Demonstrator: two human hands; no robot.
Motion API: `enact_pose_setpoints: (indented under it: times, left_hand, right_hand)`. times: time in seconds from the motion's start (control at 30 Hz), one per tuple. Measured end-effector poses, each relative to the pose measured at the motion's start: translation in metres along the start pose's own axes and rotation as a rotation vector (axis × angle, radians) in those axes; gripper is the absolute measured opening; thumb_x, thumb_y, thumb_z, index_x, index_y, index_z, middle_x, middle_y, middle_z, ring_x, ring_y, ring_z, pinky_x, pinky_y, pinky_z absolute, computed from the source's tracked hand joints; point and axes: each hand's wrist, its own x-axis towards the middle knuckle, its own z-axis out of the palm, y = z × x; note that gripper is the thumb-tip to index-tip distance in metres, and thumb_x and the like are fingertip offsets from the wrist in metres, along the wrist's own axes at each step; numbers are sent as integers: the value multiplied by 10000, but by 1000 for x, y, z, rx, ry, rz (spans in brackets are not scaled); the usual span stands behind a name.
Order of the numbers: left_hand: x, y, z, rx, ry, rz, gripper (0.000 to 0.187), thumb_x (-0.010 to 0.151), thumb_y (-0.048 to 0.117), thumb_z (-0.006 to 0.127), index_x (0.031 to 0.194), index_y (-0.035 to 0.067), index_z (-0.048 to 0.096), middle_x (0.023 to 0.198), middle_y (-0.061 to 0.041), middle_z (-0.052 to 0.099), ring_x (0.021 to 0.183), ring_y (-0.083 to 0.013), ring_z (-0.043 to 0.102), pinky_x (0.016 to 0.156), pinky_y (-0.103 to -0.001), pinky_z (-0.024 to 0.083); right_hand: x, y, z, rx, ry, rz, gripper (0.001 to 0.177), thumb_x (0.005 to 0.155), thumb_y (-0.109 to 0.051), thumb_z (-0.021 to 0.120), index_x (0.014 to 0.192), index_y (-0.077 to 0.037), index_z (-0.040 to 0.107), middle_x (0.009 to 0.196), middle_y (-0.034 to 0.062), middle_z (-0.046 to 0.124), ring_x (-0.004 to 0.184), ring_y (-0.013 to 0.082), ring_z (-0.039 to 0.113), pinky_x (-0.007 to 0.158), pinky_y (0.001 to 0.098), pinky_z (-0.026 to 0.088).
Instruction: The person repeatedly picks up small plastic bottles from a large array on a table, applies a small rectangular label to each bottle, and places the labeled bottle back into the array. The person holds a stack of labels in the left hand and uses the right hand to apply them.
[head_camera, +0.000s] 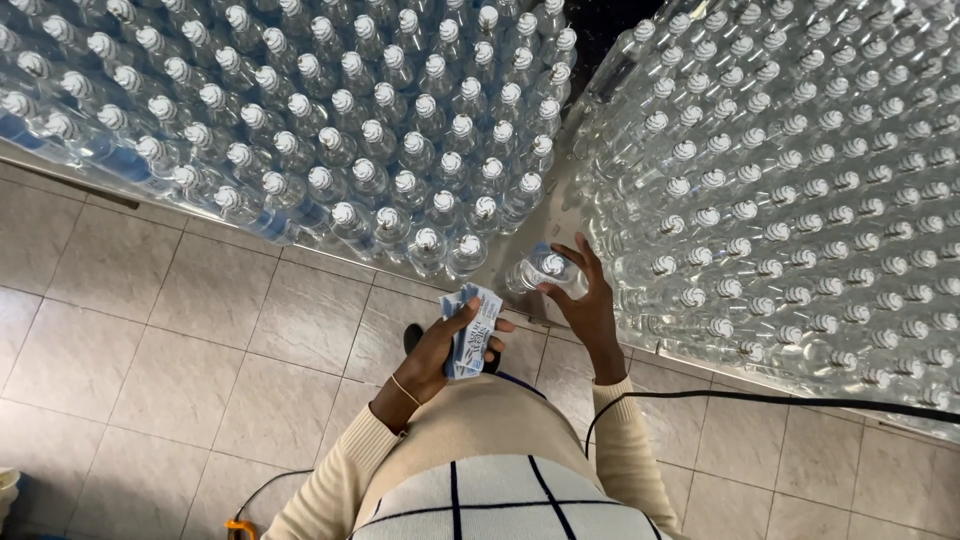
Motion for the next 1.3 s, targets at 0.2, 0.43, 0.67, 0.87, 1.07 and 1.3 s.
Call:
enact_pose_setpoints:
  times: [0.2,0.43,0.67,0.87,1.07,1.3]
  left_hand:
    - [1,6,-8,20,11,44,732,1075,491,640,1507,-98,585,1229,-267,777,926,-267,818,789,-364,705]
    - [0,5,-1,23,1,29,743,1060,513,654,1482,-96,609,1228,-257,783,918,-237,819,768,-334,708]
    - [-2,6,-3,-8,5,27,736,1056,498,668,1474,-105,616,1215,-270,785,897,-234,820,748,-325,714]
    - [-5,5,-5,-24,16,30,731,1055,493,673,1472,-106,619,1210,-275,787,884,-239,821,737,-331,714]
    - [-1,5,-8,-7,6,16,735,1054,504,664,1490,-85,618,1213,-265,788,895,-258,818,755,-356,708]
    - [-5,2,2,32,-4,-47,719,1055,498,648,1483,-80,625,1204,-265,792,889,-256,815,756,-363,706]
  right_hand:
    - [-4,37,17,67,37,-20,1126,862,-286,954,1730,-106,260,1630,135,580,1525,349,510,1304,487,370]
    - [-6,77,41,12,-26,171,1086,885,-309,884,1764,-182,258,1619,257,545,1506,451,490,1328,556,320]
    - [-8,117,60,70,-51,335,973,861,-378,947,1637,-98,432,1602,206,559,1514,380,507,1283,527,397]
    - [-4,117,66,98,-51,346,935,851,-346,959,1579,-37,460,1569,240,566,1492,417,522,1265,537,423]
    - [27,106,101,223,58,267,1025,867,-200,943,1679,-89,327,1607,261,512,1509,432,490,1261,545,449]
    - [34,72,97,698,148,344,1193,846,10,875,1772,-114,134,1681,285,390,1547,435,476,1238,495,511]
